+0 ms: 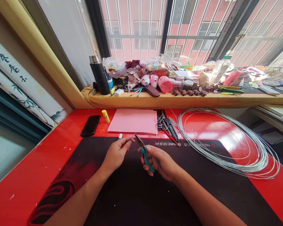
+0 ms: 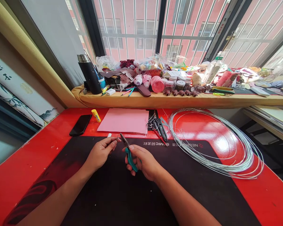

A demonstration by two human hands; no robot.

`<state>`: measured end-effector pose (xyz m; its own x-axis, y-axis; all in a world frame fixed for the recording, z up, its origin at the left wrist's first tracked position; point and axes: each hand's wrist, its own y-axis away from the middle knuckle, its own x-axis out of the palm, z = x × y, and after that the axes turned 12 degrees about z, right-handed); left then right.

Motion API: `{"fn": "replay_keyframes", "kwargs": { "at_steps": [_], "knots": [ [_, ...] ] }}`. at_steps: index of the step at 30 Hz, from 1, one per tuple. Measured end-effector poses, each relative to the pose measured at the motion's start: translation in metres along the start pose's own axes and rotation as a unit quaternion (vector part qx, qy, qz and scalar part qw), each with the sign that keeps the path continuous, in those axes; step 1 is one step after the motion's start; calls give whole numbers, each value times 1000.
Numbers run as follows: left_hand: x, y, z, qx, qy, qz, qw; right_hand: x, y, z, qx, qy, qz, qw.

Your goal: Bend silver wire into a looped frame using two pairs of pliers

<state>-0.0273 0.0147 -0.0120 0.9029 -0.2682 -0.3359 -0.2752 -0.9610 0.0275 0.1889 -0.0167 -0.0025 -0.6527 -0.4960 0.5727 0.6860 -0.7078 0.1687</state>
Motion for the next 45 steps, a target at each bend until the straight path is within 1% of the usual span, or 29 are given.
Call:
{"fn": "replay_keyframes", "kwargs": {
  "at_steps": [3,6,11,16,19,22,25,28,34,39,41,42,45],
  "knots": [
    [-1,2,-4,-7,-34,-10,999,1,0,0,13,1,0,1000],
    [-1,2,-6,-21,-55,-15,998,3,0,0,36,-4,-12,999],
    [-2,1,-4,-55,-44,30,997,7,-1,1,62,3,-15,998],
    [-4,3,-3,-46,-126,9,991,9,-3,-1,64,23,-34,997],
    [-4,3,-4,-45,-164,7,985,10,-5,-4,70,29,-40,996],
    [-4,4,-6,-48,-236,6,971,10,-7,-7,71,32,-49,996],
    [-3,4,-9,-56,-320,5,946,11,-10,-10,69,48,-66,994],
    [-2,5,-10,-52,-377,1,925,13,-11,-12,70,59,-81,993],
    [1,6,-8,-26,-425,-21,905,14,-13,-12,72,61,-91,991],
    [4,6,-10,-27,-469,-26,883,17,-15,-15,65,65,-103,990],
    [4,5,-9,-25,-463,-31,885,19,-15,-16,58,69,-109,990],
    [5,4,-9,-22,-447,-35,893,20,-15,-16,53,69,-109,990],
    [7,2,-4,-19,-348,-28,937,17,-13,-15,48,47,-82,994]
  ]
}}
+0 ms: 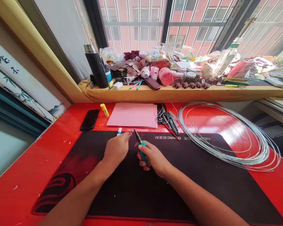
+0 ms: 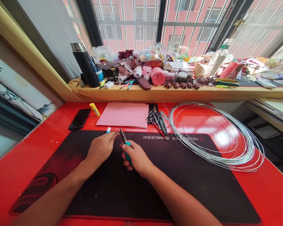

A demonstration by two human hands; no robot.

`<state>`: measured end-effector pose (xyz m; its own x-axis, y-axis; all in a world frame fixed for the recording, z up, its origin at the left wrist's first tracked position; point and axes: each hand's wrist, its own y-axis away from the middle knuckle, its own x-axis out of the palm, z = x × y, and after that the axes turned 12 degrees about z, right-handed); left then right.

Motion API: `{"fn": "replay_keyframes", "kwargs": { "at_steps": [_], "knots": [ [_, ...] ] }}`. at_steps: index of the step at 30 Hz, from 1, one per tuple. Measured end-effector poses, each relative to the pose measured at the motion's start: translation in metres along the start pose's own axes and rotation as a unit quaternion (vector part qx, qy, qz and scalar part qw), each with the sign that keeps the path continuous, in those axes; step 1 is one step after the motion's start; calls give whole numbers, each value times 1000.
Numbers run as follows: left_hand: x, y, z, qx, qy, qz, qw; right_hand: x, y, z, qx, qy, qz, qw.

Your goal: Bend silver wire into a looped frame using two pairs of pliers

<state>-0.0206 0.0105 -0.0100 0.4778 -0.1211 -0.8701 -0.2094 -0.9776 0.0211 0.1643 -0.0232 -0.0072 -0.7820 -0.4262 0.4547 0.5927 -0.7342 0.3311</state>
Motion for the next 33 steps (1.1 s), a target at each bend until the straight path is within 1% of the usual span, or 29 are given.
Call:
{"fn": "replay_keyframes", "kwargs": {
  "at_steps": [3,5,7,9,10,11,12,13,17,20,23,28,33],
  "knots": [
    [4,-2,3,-7,124,26,992,-10,2,1,3,-17,54,998],
    [6,-5,5,-11,208,31,978,-16,2,1,1,-30,81,996],
    [7,-7,7,-17,314,35,949,-19,3,1,-5,-60,102,993],
    [8,-9,7,-24,418,41,907,-19,3,2,-11,-96,122,988],
    [8,-9,7,-27,455,42,889,-18,4,2,-11,-110,133,985],
    [8,-9,7,-27,476,41,878,-16,4,3,-10,-122,143,982],
    [8,-9,7,-25,483,39,874,-15,5,3,-7,-129,152,980],
    [8,-8,7,-21,478,36,877,-13,5,3,-4,-134,160,978],
    [9,-5,5,-5,426,25,904,-10,6,1,12,-141,183,973],
    [8,-2,3,4,400,19,916,-9,5,0,20,-147,198,969],
    [7,0,0,3,380,12,925,-9,5,1,12,-160,210,964],
    [7,0,-2,3,389,12,921,-9,6,2,-4,-182,222,958],
    [9,1,0,6,390,17,920,-9,5,-1,8,-194,237,952]
  ]
}}
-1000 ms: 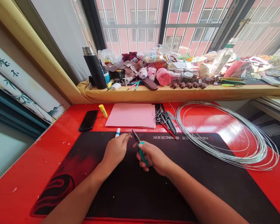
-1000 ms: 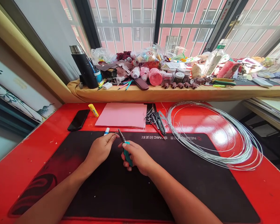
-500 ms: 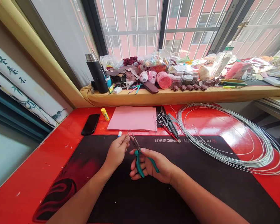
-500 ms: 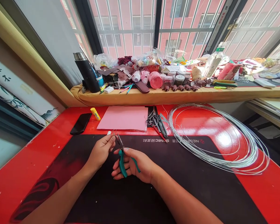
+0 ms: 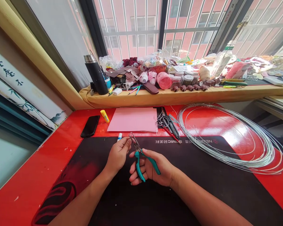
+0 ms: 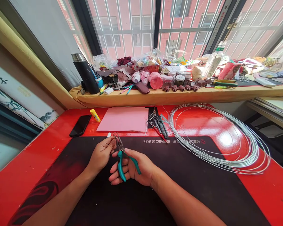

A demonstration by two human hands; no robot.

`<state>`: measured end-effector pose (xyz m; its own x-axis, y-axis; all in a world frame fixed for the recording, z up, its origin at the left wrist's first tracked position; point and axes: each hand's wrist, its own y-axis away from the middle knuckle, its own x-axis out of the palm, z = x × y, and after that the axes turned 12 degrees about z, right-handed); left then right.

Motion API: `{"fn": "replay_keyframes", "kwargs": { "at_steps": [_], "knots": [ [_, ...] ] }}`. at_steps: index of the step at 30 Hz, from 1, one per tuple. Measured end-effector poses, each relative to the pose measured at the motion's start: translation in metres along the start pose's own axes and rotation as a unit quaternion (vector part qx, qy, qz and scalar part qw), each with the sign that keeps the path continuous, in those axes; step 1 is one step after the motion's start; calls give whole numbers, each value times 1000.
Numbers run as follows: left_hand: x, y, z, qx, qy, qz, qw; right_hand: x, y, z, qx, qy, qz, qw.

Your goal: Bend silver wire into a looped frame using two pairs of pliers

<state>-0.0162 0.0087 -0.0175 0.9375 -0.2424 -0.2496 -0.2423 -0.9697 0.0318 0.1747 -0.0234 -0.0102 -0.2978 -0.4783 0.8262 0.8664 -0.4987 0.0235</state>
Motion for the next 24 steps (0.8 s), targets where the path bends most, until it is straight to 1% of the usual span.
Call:
{"fn": "replay_keyframes", "kwargs": {
  "at_steps": [9,13,16,20,24],
  "knots": [
    [5,3,-5,22,-3,-8,1000,-6,-4,-5,-9,-25,14,1000],
    [5,3,-2,14,15,-6,1000,-6,-5,-7,-19,-34,22,999],
    [3,3,-2,11,24,-1,1000,-3,-4,-5,-12,-41,21,999],
    [1,2,-3,5,38,8,999,2,-3,-3,-6,-45,12,999],
    [-2,1,0,-9,24,12,1000,4,-3,-4,-1,-36,-17,999]
  ]
}}
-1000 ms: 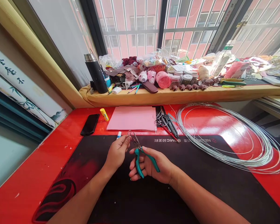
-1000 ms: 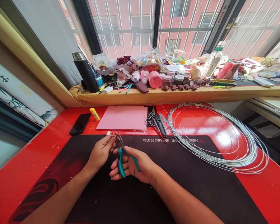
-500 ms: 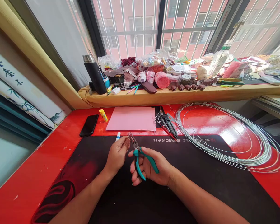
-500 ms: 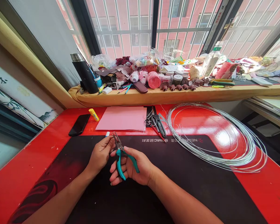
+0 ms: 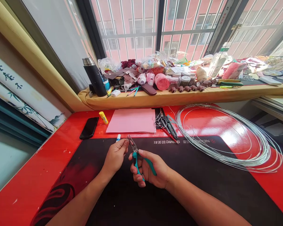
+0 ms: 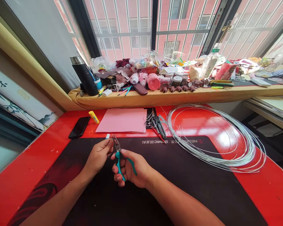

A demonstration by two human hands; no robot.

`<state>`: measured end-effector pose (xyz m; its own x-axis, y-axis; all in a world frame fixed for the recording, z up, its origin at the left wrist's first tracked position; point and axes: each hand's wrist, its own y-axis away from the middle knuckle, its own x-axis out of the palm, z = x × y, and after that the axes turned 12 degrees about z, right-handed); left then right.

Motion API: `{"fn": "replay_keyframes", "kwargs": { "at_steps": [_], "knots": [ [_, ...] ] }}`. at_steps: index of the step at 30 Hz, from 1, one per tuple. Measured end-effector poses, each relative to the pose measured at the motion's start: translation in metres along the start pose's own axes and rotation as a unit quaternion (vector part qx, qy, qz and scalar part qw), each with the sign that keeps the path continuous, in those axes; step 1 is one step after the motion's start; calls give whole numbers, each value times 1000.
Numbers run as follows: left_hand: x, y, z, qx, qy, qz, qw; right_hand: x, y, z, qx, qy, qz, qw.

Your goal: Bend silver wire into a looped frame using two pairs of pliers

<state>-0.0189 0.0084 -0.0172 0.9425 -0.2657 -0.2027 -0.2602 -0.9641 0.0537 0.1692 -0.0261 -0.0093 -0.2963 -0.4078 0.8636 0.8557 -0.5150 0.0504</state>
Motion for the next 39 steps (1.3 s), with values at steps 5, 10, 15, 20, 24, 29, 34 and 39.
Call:
{"fn": "replay_keyframes", "kwargs": {
  "at_steps": [5,10,15,20,24,29,34,39],
  "knots": [
    [-3,-1,5,-28,-6,7,1000,-2,-1,-1,11,3,-18,1000],
    [0,-3,2,-63,54,22,996,-6,-4,-4,3,-2,-20,1000],
    [1,-6,0,-60,90,46,993,-12,-4,-4,1,4,-9,1000],
    [2,-6,-2,-47,132,45,989,-17,-1,1,3,17,21,1000],
    [2,-4,-5,-53,200,55,977,-16,1,3,6,28,38,999],
    [-5,-6,-7,-45,242,47,968,-6,4,5,0,57,49,997],
    [-14,-7,-3,5,77,-33,996,1,4,4,-39,167,-33,985],
    [-13,-1,-9,-2,-113,-65,991,-1,1,2,-56,253,-138,956]
  ]
}}
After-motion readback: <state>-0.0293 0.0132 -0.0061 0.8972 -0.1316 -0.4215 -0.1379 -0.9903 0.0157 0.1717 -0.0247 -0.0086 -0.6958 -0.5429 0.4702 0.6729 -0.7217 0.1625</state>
